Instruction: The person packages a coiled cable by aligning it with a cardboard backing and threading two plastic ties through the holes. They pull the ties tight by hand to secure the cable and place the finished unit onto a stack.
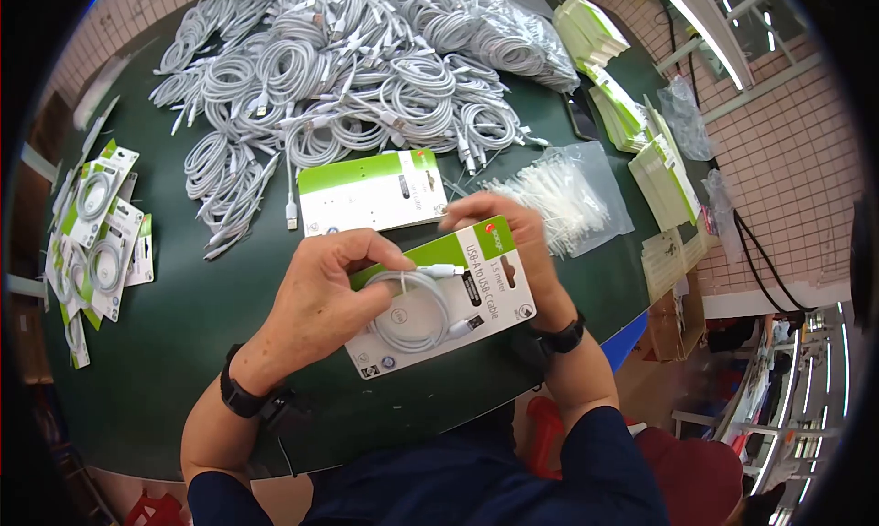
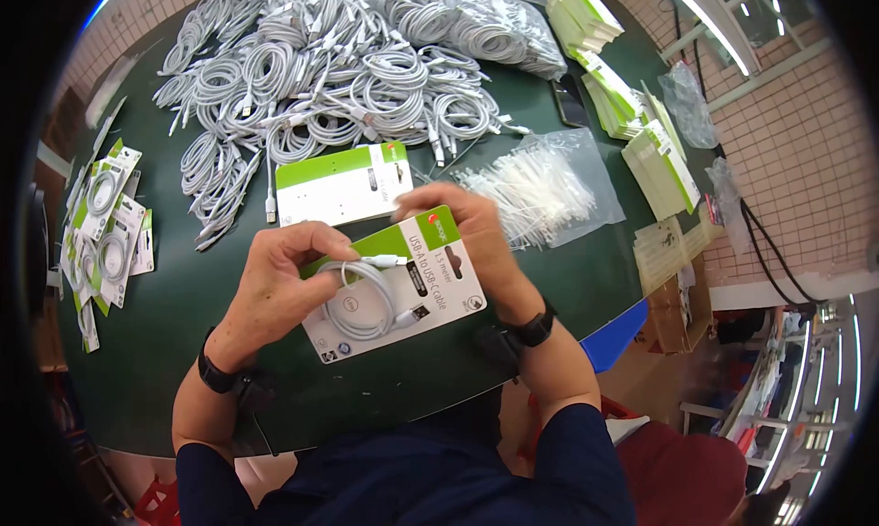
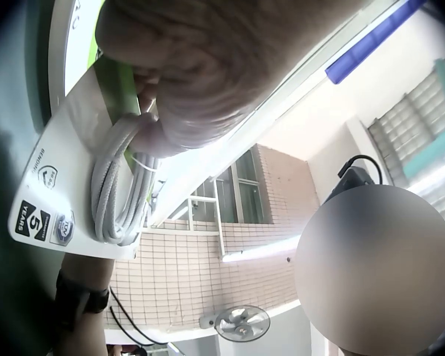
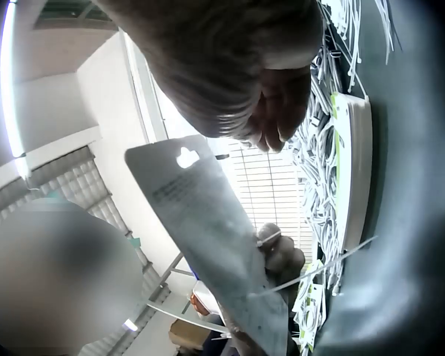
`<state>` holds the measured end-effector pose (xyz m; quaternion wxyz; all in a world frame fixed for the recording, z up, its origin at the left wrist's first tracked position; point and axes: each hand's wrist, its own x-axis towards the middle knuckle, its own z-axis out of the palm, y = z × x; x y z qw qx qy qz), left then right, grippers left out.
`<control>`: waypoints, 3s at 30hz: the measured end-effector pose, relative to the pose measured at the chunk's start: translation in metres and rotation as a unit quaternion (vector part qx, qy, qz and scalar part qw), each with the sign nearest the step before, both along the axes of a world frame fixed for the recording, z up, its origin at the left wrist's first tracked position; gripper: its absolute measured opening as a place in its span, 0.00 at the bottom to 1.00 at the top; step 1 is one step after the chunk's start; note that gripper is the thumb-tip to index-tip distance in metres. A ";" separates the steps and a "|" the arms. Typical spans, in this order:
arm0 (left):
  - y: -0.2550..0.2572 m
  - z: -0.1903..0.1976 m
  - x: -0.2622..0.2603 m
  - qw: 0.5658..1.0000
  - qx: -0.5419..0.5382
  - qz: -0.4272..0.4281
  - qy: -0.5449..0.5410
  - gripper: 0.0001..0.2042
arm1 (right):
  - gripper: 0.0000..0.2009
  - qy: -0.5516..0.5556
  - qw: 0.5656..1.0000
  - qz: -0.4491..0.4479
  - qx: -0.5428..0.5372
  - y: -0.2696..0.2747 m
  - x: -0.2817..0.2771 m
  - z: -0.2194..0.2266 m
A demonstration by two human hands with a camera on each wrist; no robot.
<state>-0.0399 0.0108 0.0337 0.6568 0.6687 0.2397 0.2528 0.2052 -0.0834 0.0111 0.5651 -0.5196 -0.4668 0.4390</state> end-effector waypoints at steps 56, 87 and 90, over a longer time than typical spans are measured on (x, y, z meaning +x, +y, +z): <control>-0.023 0.003 0.007 0.889 0.450 -0.047 0.077 0.23 | 0.05 -0.258 0.963 0.054 0.061 0.016 0.009 -0.026; -0.005 -0.020 0.007 0.876 0.475 0.058 0.063 0.21 | 0.11 -0.392 0.863 0.029 0.317 0.012 -0.008 -0.010; -0.004 -0.011 0.010 0.871 0.479 0.059 0.088 0.23 | 0.13 -0.446 0.836 0.015 0.320 0.014 -0.011 -0.004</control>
